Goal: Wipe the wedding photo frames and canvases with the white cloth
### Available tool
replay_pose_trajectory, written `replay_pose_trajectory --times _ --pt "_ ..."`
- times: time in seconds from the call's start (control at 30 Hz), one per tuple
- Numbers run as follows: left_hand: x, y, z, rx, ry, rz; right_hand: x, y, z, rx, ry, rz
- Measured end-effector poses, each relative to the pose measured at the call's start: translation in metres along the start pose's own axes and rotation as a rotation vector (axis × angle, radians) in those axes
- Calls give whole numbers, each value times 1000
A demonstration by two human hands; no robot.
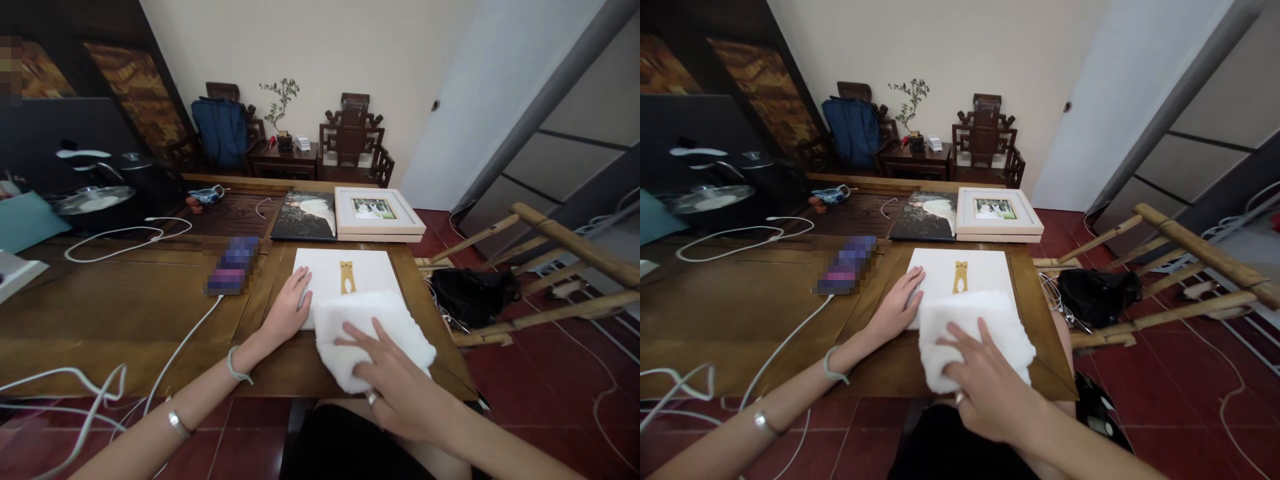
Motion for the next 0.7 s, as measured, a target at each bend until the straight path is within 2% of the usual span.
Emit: replay_pose_trajectory --times 0.07,0.17,0.33,0.47,0.6,0.7 --pt "0 0 0 -6 -1 -3 -1 -2 -2 12 5 12" --pt "0 0 1 -21 4 -16 -10 14 21 80 -40 60" --pt "-1 1 1 -32 4 -25 -40 74 83 203 -116 98" --pt "-2 1 1 -36 -13 -31 -62 124 113 211 -125 104" --pt "-4 3 2 -89 -81 -35 -57 148 111 230 -152 101" --pt "-8 5 3 -225 -193 -36 -37 138 86 215 -183 85"
Point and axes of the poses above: each hand's wrist, its own y-axis towards the middle knuckle, its own x-axis out of the palm, z = x × y, the point moved 1 cm from there along y, towards the middle knuckle, and after that the axes turned 7 degrees about -x, right-handed, at the moved point
